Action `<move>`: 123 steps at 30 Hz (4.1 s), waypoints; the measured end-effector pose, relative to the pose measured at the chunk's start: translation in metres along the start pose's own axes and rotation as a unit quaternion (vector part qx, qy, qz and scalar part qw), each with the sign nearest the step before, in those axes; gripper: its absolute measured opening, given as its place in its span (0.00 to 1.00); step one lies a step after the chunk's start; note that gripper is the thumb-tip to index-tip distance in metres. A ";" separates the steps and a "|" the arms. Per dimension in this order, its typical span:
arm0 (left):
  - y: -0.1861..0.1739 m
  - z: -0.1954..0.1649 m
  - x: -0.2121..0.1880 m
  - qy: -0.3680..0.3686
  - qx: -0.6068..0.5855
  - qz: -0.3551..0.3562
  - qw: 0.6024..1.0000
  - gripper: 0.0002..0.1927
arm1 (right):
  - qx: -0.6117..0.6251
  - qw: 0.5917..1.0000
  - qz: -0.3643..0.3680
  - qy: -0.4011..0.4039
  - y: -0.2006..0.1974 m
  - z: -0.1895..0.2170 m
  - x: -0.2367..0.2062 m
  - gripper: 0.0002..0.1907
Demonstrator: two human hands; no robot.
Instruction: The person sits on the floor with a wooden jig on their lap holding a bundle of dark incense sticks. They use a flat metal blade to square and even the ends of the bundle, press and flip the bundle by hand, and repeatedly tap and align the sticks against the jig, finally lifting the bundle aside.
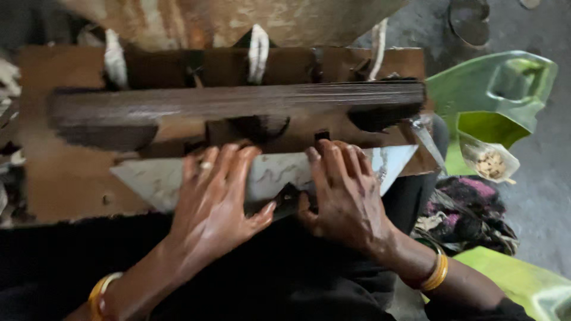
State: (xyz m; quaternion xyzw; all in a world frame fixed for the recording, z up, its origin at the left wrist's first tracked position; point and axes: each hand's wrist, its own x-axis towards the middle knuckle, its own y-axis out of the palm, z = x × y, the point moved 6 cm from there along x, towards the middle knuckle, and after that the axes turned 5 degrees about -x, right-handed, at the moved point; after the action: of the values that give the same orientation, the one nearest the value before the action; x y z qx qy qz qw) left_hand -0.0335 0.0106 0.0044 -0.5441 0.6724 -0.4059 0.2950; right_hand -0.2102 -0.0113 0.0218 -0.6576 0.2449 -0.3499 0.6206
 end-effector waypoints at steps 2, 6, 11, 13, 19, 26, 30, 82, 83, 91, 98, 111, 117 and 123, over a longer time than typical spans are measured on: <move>-0.013 -0.013 -0.010 0.076 0.123 -0.097 0.985 0.36 | -0.004 0.997 -0.070 -0.013 -0.010 0.001 -0.004 0.30; -0.012 -0.006 -0.025 0.144 0.370 -0.165 0.903 0.25 | -0.040 0.996 -0.065 -0.038 -0.010 -0.018 -0.015 0.24; -0.002 0.014 -0.018 0.161 0.301 -0.083 0.936 0.18 | 0.010 0.998 0.039 0.038 -0.013 -0.097 -0.037 0.20; -0.005 0.008 -0.010 0.178 0.310 -0.082 0.930 0.19 | 0.026 0.998 0.009 0.060 -0.024 -0.123 -0.038 0.17; -0.024 -0.014 0.036 0.220 0.410 -0.172 0.868 0.30 | -0.017 0.984 -0.175 0.039 -0.050 -0.166 -0.011 0.18; -0.029 -0.026 0.055 0.239 0.390 -0.183 0.870 0.27 | -0.048 0.976 -0.203 0.054 -0.045 -0.169 -0.017 0.14; -0.023 -0.024 0.063 0.206 0.329 -0.192 0.901 0.27 | -0.082 0.977 -0.190 0.047 -0.046 -0.169 -0.017 0.14; -0.059 -0.016 0.053 0.144 0.159 -0.314 0.925 0.10 | -0.013 0.980 -0.189 0.060 -0.040 -0.127 0.009 0.17; -0.058 -0.016 0.051 0.142 0.160 -0.309 0.927 0.10 | -0.025 0.981 -0.186 0.048 -0.041 -0.125 0.010 0.16; -0.042 0.005 0.056 0.109 0.106 -0.281 0.948 0.10 | -0.017 0.982 -0.179 0.060 -0.033 -0.132 0.007 0.14; -0.045 0.019 0.069 0.156 0.154 -0.219 0.951 0.23 | -0.023 0.987 -0.148 0.058 -0.034 -0.137 0.005 0.19; -0.042 0.046 0.067 0.180 0.275 -0.150 0.932 0.46 | -0.211 0.967 0.029 -0.142 -0.011 -0.112 0.072 0.33; -0.040 0.054 0.063 0.179 0.260 -0.156 0.936 0.44 | -0.115 0.980 -0.015 -0.161 -0.002 -0.106 0.075 0.29; -0.040 0.060 0.059 0.170 0.278 -0.169 0.930 0.45 | -0.091 0.983 -0.014 -0.160 0.008 -0.108 0.071 0.33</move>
State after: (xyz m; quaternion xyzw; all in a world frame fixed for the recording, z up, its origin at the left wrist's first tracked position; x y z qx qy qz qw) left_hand 0.0227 -0.0632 0.0122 -0.4689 0.4710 -0.7067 0.2426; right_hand -0.2462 -0.1356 0.0238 -0.7623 0.1642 -0.2248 0.5843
